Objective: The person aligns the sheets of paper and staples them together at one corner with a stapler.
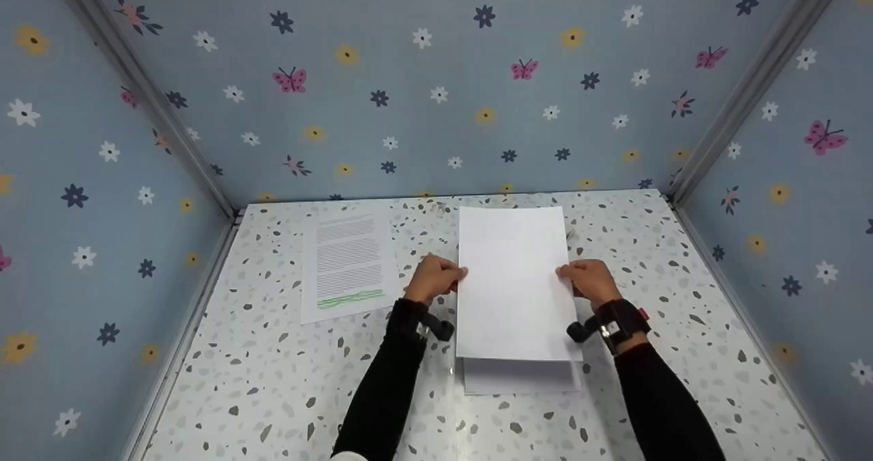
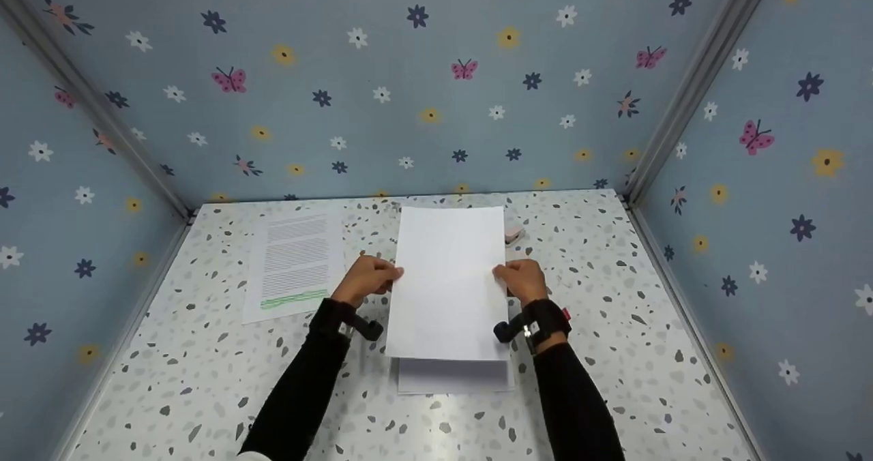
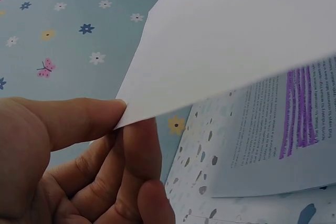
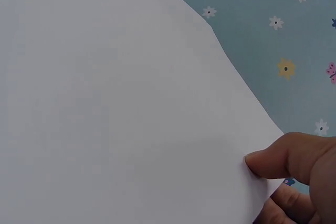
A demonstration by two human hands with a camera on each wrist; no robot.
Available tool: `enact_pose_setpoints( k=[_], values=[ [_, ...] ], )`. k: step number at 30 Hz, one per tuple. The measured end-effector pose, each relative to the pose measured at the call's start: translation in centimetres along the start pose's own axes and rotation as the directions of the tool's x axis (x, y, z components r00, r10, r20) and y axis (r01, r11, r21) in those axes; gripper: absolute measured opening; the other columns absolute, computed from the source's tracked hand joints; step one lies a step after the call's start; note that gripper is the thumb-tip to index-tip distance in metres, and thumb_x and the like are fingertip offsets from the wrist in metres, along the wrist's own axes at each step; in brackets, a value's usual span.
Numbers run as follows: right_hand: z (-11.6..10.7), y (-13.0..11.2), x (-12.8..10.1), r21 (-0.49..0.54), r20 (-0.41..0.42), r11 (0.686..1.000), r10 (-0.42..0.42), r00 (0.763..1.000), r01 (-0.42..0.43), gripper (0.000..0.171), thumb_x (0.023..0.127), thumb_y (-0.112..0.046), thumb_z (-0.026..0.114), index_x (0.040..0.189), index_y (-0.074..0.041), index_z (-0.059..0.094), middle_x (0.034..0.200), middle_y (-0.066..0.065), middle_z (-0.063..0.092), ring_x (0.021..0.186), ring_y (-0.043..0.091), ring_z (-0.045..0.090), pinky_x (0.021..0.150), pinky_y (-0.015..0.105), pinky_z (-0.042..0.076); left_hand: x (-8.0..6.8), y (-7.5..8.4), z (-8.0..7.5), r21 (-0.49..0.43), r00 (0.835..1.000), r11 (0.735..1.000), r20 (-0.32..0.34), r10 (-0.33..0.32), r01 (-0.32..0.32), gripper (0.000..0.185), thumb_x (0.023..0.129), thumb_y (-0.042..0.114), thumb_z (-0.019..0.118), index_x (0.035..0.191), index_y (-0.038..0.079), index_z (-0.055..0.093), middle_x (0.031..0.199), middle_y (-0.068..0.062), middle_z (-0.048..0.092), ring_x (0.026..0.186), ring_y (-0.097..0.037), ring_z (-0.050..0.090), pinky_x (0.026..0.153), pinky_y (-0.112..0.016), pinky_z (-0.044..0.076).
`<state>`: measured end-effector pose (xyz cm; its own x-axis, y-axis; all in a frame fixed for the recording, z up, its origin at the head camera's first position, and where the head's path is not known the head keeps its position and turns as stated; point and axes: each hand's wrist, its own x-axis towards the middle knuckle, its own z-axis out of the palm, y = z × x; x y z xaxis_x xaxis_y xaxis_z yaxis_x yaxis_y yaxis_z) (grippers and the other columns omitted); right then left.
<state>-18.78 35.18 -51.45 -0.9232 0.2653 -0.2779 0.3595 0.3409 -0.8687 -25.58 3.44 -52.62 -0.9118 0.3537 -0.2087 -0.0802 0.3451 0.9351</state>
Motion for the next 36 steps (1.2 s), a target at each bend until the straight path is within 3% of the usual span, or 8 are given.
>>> enact_pose_setpoints(
  k=[4,8,10,13,16,22,31,36],
  values=[
    [0.4,1.1,0.1,-0.032,-0.009,0.999,0.031,0.999,-0.032,0.030,0.097,-0.022,0.065,0.110,0.005,0.071,0.100,0.009,0.071,0.080,0.015,0.066,0.070,0.028,0.053,0.2,-1.1,0.8,0.008,0.999,0.999,-0.004,-0.040,0.040,0.020,0.097,0.019,0.070,0.085,0.004,0.076,0.065,-0.001,0.062,0.058,-0.013,0.055,0.058,-0.030,0.044],
    [0.7,2.3,0.1,-0.070,-0.036,0.997,0.027,0.999,-0.029,0.023,0.095,-0.020,0.067,0.083,-0.001,0.070,0.075,0.002,0.063,0.070,0.015,0.059,0.064,0.028,0.049,0.2,-1.9,1.6,-0.001,0.998,0.998,-0.002,-0.068,0.068,0.021,0.096,0.018,0.070,0.081,0.003,0.075,0.065,-0.001,0.062,0.065,-0.022,0.063,0.065,-0.035,0.051],
    [0.9,2.9,0.1,-0.080,-0.045,0.996,0.026,0.999,-0.029,0.029,0.094,-0.019,0.067,0.068,-0.007,0.061,0.063,-0.002,0.052,0.064,0.015,0.053,0.061,0.028,0.047,0.1,-2.3,1.9,0.018,0.997,0.997,-0.007,-0.076,0.077,0.021,0.095,0.017,0.070,0.080,0.004,0.075,0.065,-0.001,0.063,0.069,-0.025,0.066,0.069,-0.038,0.054],
    [1.0,3.6,0.1,-0.096,-0.037,0.995,0.018,0.999,-0.021,0.039,0.094,-0.019,0.067,0.059,-0.013,0.051,0.056,-0.005,0.042,0.058,0.014,0.049,0.058,0.029,0.044,0.1,-3.0,2.4,0.057,0.996,0.994,-0.011,-0.094,0.094,0.022,0.095,0.018,0.070,0.078,0.005,0.075,0.064,-0.001,0.063,0.066,-0.022,0.064,0.067,-0.037,0.053],
    [1.2,4.2,0.1,-0.105,-0.030,0.994,0.015,0.999,-0.018,0.040,0.094,-0.018,0.067,0.059,-0.014,0.050,0.055,-0.006,0.043,0.056,0.014,0.049,0.057,0.029,0.044,0.0,-3.6,2.9,0.093,0.994,0.989,-0.021,-0.111,0.113,0.022,0.095,0.018,0.070,0.078,0.005,0.076,0.064,0.000,0.063,0.064,-0.018,0.062,0.063,-0.032,0.049],
    [1.7,5.3,0.2,-0.146,-0.024,0.989,0.011,1.000,-0.014,0.038,0.092,-0.018,0.067,0.059,-0.015,0.050,0.055,-0.005,0.045,0.055,0.014,0.049,0.054,0.028,0.043,-0.1,-4.5,3.5,0.194,0.992,0.973,-0.043,-0.118,0.124,0.021,0.093,0.022,0.072,0.080,0.005,0.077,0.065,-0.001,0.066,0.069,-0.023,0.066,0.060,-0.027,0.046],
    [2.0,6.5,0.8,-0.181,-0.011,0.983,0.018,1.000,-0.020,0.037,0.088,-0.020,0.066,0.056,-0.015,0.048,0.052,-0.004,0.045,0.051,0.015,0.046,0.050,0.029,0.039,-0.3,-5.2,3.8,0.236,0.992,0.964,-0.039,-0.117,0.123,0.022,0.092,0.020,0.072,0.078,0.004,0.077,0.063,-0.004,0.067,0.057,-0.017,0.061,0.056,-0.029,0.048],
    [2.3,7.1,1.3,-0.192,-0.016,0.981,0.012,1.000,-0.015,0.037,0.086,-0.020,0.067,0.056,-0.016,0.046,0.051,-0.003,0.042,0.049,0.016,0.043,0.048,0.029,0.036,-0.3,-5.2,3.9,0.318,0.991,0.939,-0.045,-0.125,0.133,0.020,0.091,0.022,0.074,0.080,0.006,0.077,0.062,-0.003,0.068,0.056,-0.017,0.062,0.057,-0.032,0.051]
  ],
)
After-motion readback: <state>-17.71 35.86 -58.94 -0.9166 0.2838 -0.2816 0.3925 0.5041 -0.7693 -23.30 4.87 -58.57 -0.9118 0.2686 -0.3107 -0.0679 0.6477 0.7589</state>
